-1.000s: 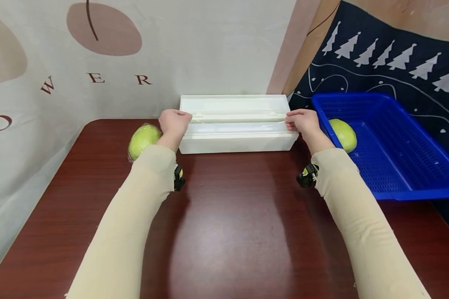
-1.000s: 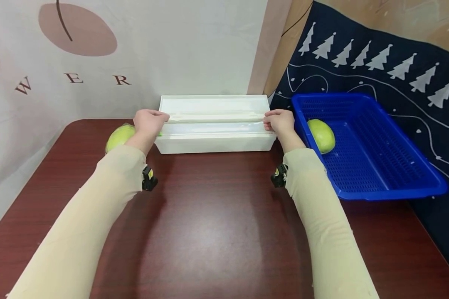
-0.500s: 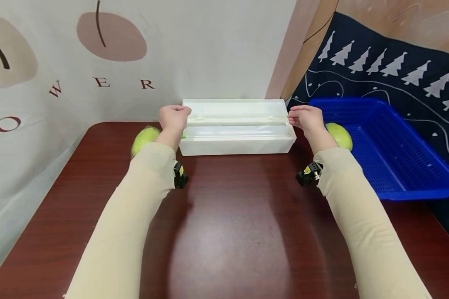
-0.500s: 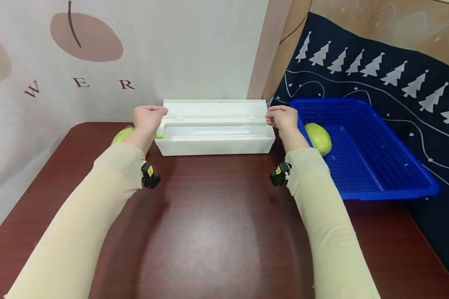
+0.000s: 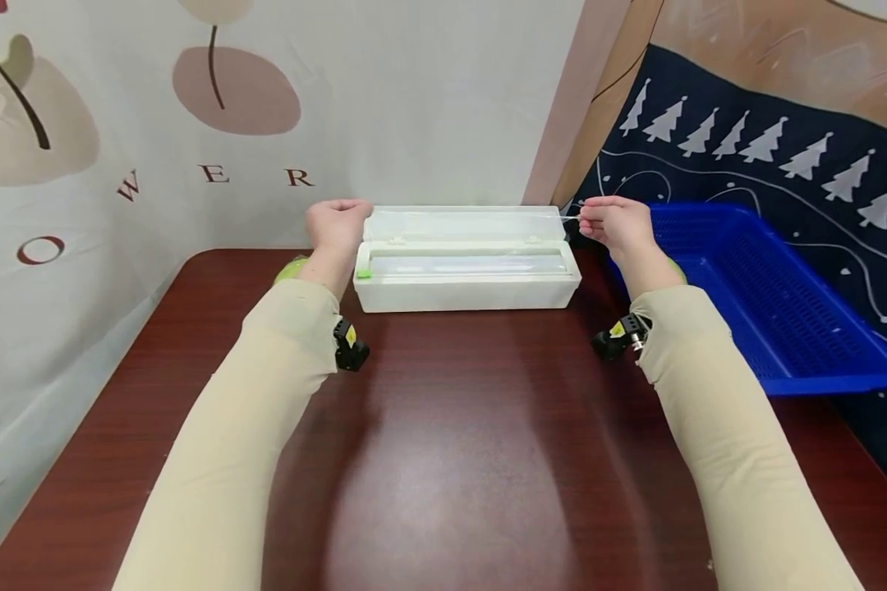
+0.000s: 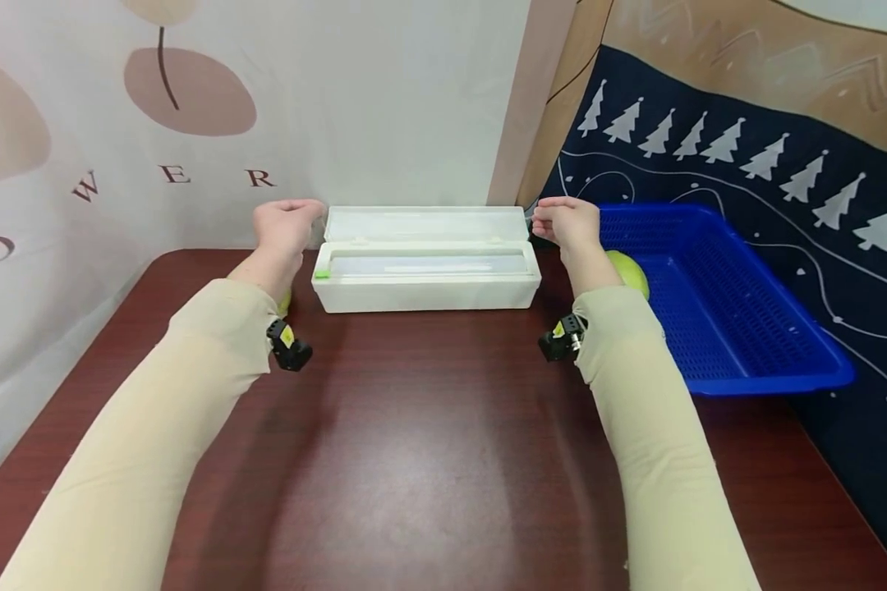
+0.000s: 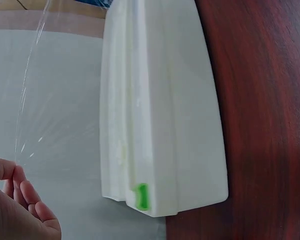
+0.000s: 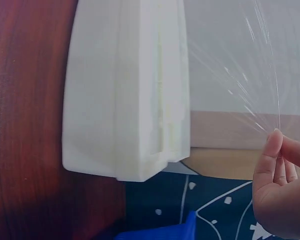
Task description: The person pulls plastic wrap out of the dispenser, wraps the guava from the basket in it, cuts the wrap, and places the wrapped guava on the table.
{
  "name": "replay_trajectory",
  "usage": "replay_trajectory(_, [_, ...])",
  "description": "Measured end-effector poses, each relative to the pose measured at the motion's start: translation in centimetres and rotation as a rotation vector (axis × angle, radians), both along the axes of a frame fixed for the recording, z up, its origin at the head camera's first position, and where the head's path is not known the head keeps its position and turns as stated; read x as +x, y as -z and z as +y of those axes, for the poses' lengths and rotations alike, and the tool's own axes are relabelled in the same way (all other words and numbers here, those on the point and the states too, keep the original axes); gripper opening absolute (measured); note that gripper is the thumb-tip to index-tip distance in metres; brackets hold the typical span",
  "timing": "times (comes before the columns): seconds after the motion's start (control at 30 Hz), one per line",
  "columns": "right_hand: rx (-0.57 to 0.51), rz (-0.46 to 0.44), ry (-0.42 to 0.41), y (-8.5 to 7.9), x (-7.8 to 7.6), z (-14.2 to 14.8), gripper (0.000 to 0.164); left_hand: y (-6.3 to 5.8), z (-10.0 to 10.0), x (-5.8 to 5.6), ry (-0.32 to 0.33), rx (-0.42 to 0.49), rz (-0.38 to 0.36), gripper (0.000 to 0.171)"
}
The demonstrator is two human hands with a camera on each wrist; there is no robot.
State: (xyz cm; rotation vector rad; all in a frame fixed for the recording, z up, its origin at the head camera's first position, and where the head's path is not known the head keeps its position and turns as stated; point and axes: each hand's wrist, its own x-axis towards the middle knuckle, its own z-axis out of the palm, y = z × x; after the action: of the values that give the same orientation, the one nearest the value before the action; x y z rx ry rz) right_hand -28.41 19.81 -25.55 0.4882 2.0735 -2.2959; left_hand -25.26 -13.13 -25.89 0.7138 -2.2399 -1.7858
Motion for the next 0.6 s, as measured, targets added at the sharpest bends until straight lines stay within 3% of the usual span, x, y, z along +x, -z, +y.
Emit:
replay_trajectory(0.3, [-0.047, 0.04, -0.013, -1.9, 0.9, 0.5, 0.018, -1.4, 0.0, 0.7, -0.021, 0.028, 0.071, 0.027])
replay_trajectory(0.6, [-0.06, 0.06, -0.015, -4.0, 1.9, 0.7, 0.008, -3.0, -0.2, 1.6, -0.037, 0.121, 0.183, 0.017])
